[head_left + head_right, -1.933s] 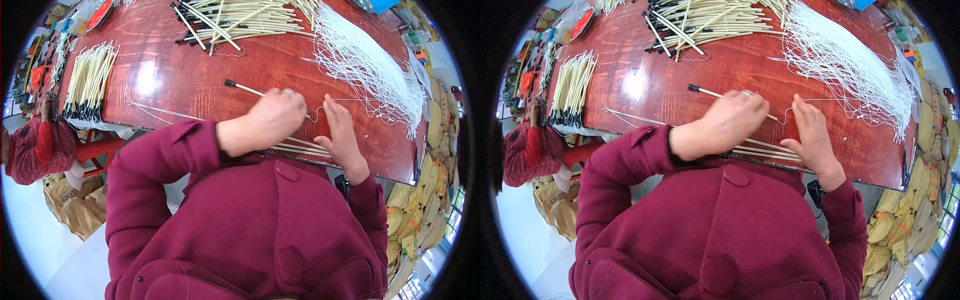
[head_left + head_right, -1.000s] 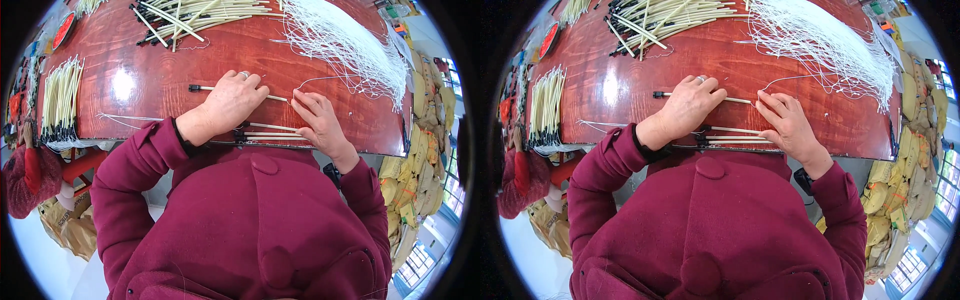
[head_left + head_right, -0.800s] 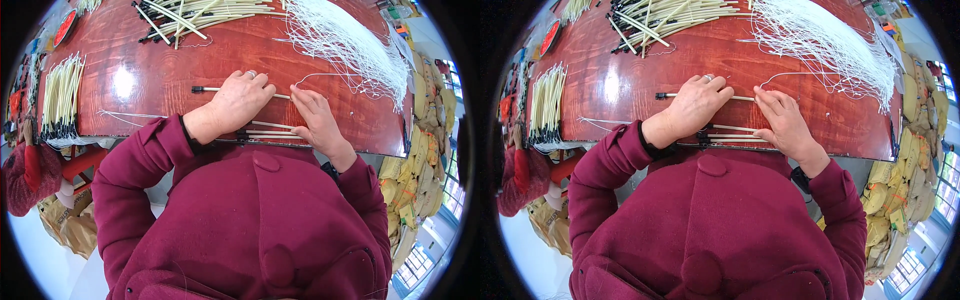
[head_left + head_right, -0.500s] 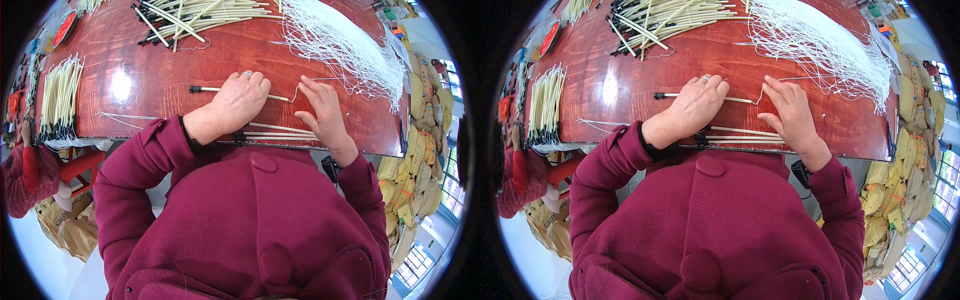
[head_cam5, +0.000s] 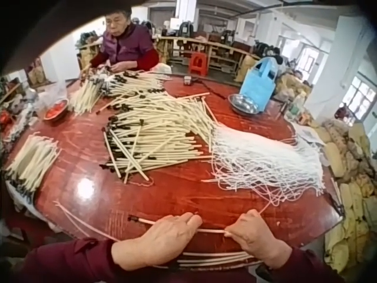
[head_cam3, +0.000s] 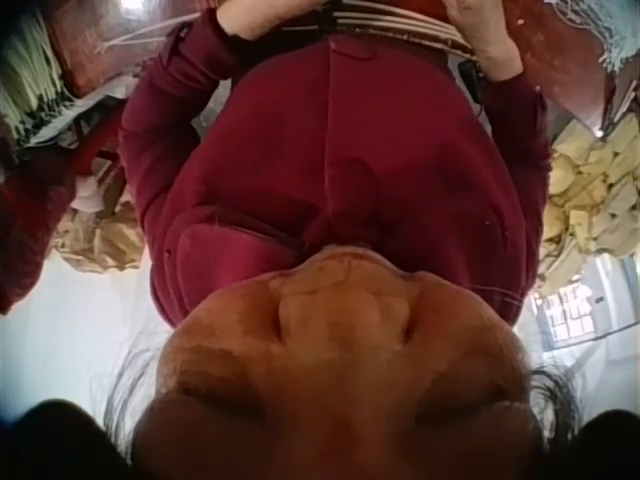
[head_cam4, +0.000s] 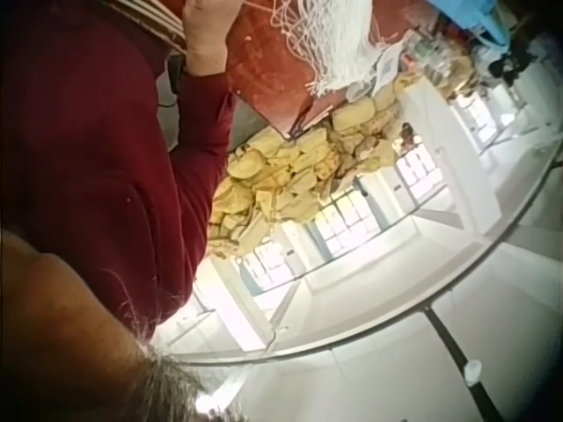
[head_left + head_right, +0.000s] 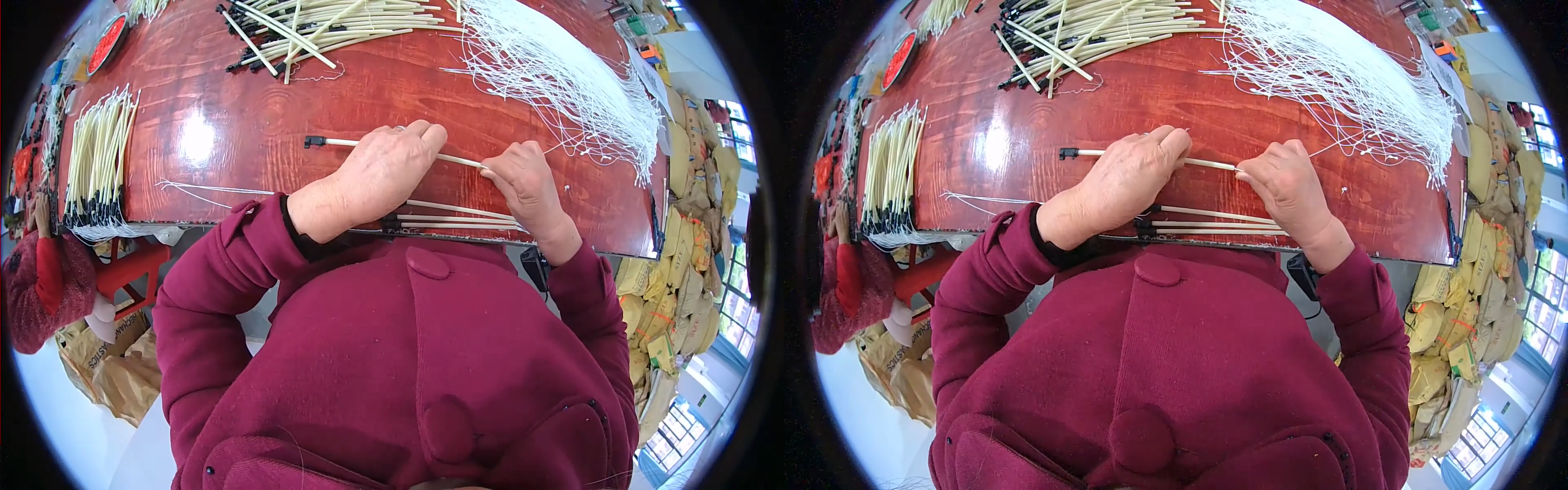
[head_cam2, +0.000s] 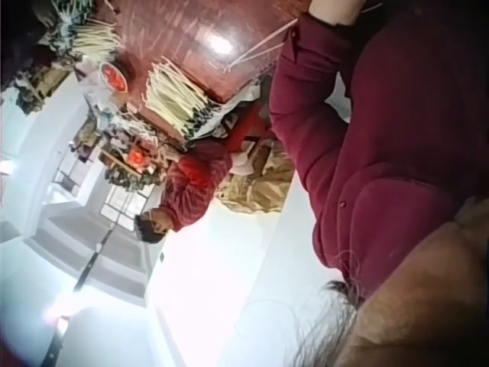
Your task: Assemble small components onto thin rods and secure them with string at a production table.
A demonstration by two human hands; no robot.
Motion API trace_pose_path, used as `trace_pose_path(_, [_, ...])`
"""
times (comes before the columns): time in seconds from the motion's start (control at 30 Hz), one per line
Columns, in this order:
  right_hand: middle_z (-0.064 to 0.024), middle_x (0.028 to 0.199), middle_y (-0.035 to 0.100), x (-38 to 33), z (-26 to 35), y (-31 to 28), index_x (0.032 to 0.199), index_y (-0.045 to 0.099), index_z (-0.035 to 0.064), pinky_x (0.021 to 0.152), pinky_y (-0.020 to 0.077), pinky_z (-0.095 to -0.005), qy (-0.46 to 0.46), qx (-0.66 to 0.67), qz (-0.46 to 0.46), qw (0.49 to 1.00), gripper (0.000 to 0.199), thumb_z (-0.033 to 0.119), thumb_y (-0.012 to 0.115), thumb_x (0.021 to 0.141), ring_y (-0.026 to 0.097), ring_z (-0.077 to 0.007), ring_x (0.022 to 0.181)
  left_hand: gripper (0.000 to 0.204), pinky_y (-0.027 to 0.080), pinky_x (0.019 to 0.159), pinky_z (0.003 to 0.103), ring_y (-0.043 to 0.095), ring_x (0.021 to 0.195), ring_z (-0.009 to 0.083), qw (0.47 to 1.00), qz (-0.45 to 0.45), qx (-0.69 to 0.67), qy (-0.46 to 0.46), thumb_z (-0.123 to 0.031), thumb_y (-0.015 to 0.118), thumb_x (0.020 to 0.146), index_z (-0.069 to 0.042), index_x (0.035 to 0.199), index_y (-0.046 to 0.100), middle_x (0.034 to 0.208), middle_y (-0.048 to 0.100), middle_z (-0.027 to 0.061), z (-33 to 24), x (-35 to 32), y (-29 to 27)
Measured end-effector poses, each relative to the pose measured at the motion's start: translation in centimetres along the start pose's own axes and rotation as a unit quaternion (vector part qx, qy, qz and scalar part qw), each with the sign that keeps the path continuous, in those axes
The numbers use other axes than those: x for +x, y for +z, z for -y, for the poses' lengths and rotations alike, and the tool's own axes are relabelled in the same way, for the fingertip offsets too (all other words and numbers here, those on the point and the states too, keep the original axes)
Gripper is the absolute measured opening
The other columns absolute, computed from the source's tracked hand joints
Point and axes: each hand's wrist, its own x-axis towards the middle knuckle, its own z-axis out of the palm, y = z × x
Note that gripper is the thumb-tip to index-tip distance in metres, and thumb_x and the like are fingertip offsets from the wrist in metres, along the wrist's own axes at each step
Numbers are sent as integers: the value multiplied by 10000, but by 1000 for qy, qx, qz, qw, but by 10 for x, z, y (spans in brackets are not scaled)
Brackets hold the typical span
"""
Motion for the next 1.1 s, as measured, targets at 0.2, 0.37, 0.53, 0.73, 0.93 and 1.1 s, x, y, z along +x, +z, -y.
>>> trace_pose_path(0.2, [-40, 786, 620, 2, 4, -1, 1024, 703, 65, 769, 402, -357, 16, 14, 5, 1000, 113, 111, 684, 923, 546, -217, 769, 116, 539, 664, 473, 672, 800, 388, 998, -5, -60, -7, -20, 579, 896, -15, 983, 501, 897, 624, 173, 1, 0, 4])
trace_pose_path(0.37, [-26, 805, 655, -4, 9, 3, 1109, 699, 54, 754, 412, -346, 46, 43, -32, 997, 190, 143, 671, 943, 556, -204, 773, 103, 520, 689, 485, 654, 826, 418, 993, 4, -105, -62, -63, 589, 952, -20, 1010, 517, 930, 633, 193, 0, 0, 0])
trace_pose_path(0.53, [-17, 813, 679, -6, 7, -3, 1082, 706, 47, 755, 420, -331, 70, 86, -40, 993, 167, 142, 677, 948, 566, -192, 758, 101, 514, 709, 484, 650, 846, 423, 987, 11, -134, -94, -76, 601, 969, -23, 1014, 528, 933, 643, 195, -1, 1, -4])
trace_pose_path(0.73, [-22, 811, 674, -7, 6, -3, 983, 707, 56, 750, 417, -327, 74, 121, -52, 988, 86, 128, 670, 953, 567, -195, 745, 99, 517, 721, 485, 650, 850, 421, 987, 5, -137, -84, -64, 600, 963, -22, 1022, 532, 928, 642, 192, -1, 0, -3])
trace_pose_path(0.93, [-42, 791, 636, -3, 9, -5, 914, 679, 60, 731, 412, -347, 28, 68, -19, 997, 49, 96, 658, 939, 551, -225, 740, 102, 520, 725, 483, 651, 859, 419, 990, 2, -129, -58, -50, 598, 953, -19, 1029, 536, 935, 641, 183, 1, 0, -2])
trace_pose_path(1.1, [-61, 763, 598, 2, 10, -8, 899, 661, 55, 729, 410, -361, 18, 57, -2, 998, 40, 79, 651, 930, 540, -253, 741, 98, 523, 713, 479, 651, 851, 419, 991, 8, -122, -53, -42, 593, 950, -18, 1029, 538, 936, 639, 177, 2, 0, -3])
